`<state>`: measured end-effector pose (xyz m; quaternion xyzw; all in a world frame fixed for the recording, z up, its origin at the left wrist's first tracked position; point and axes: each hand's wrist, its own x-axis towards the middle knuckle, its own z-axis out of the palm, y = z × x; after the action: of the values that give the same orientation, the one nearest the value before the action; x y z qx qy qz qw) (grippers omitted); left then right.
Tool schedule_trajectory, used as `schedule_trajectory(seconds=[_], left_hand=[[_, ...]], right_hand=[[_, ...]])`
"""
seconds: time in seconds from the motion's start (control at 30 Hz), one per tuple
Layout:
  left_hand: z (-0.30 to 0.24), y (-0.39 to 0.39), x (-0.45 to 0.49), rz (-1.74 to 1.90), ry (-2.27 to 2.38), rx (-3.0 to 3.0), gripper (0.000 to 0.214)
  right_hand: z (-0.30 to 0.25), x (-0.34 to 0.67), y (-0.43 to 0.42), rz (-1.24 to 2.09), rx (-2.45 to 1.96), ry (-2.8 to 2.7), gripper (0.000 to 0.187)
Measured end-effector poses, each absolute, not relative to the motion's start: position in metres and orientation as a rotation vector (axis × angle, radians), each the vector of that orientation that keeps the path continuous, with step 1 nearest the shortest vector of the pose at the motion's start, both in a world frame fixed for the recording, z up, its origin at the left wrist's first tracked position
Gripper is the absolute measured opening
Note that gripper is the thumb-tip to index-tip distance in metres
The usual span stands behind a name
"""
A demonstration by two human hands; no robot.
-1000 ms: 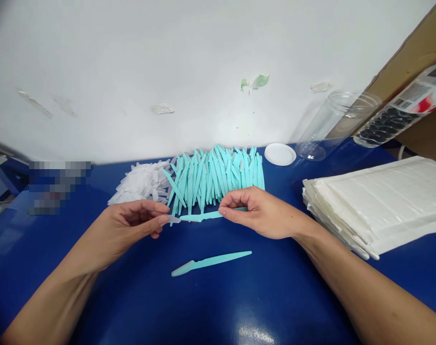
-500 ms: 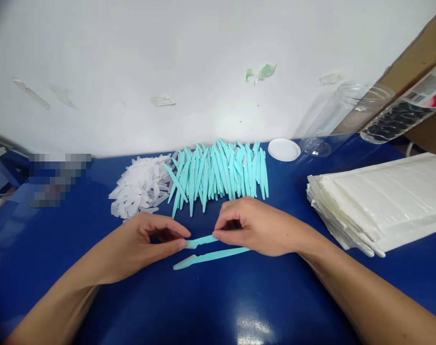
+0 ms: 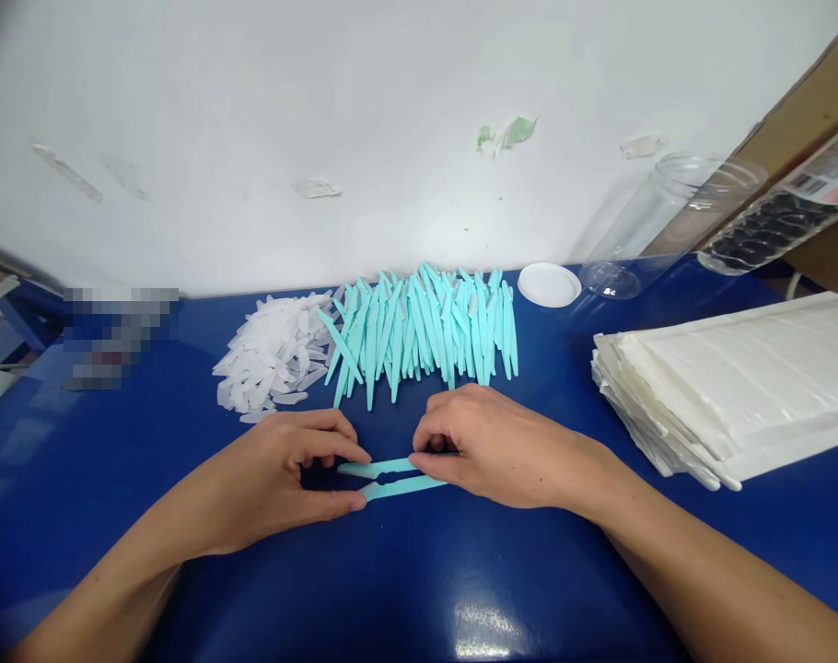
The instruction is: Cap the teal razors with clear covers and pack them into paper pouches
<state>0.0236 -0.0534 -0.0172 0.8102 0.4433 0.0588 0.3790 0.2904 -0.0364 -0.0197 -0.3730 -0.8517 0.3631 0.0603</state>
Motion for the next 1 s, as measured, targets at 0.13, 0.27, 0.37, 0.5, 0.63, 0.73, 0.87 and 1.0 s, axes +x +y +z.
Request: schedule_trajectory(seconds=[0.13, 0.27, 0.37, 0.5, 0.63, 0.73, 0.87, 1.0], left_hand=[[-0.013, -0.056, 0.026, 0.085, 1.035, 2.101, 0.018], [-0.010, -0.051, 0.024, 0.262, 1.149, 2.011, 0.026], [-0.012, -0.038, 0.010, 0.568, 1.477, 1.984, 0.026], [-0.019, -0.019, -0.021, 0.697, 1.786, 2.056, 0.027], [-0.017, -0.014, -0.037, 0.602, 1.743, 2.143, 0.024], [-0.007, -0.025, -0.027, 0.472, 1.471, 2.157, 0.023], [0.000, -0.051, 0.003, 0.215, 1.087, 2.254, 0.034], [-0.010, -0.075, 0.026, 0.134, 1.041, 2.376, 0.028]], right_hand=[[-0.019, 0.293, -0.037, 1.050, -1.169, -2.572, 0.031], [-0.014, 0.277, -0.029, 0.700, -1.489, -2.320, 0.043], [-0.010, 0.245, -0.011, 0.426, -1.551, -2.318, 0.043], [-0.013, 0.193, 0.022, 0.216, -1.528, -2.477, 0.040], [-0.020, 0.163, 0.041, 0.202, -1.574, -2.507, 0.025], [-0.019, 0.159, 0.044, 0.181, -1.603, -2.504, 0.021], [-0.006, 0.167, 0.042, 0.152, -1.599, -2.479, 0.023], [0.013, 0.193, 0.030, 0.135, -1.563, -2.407, 0.025]])
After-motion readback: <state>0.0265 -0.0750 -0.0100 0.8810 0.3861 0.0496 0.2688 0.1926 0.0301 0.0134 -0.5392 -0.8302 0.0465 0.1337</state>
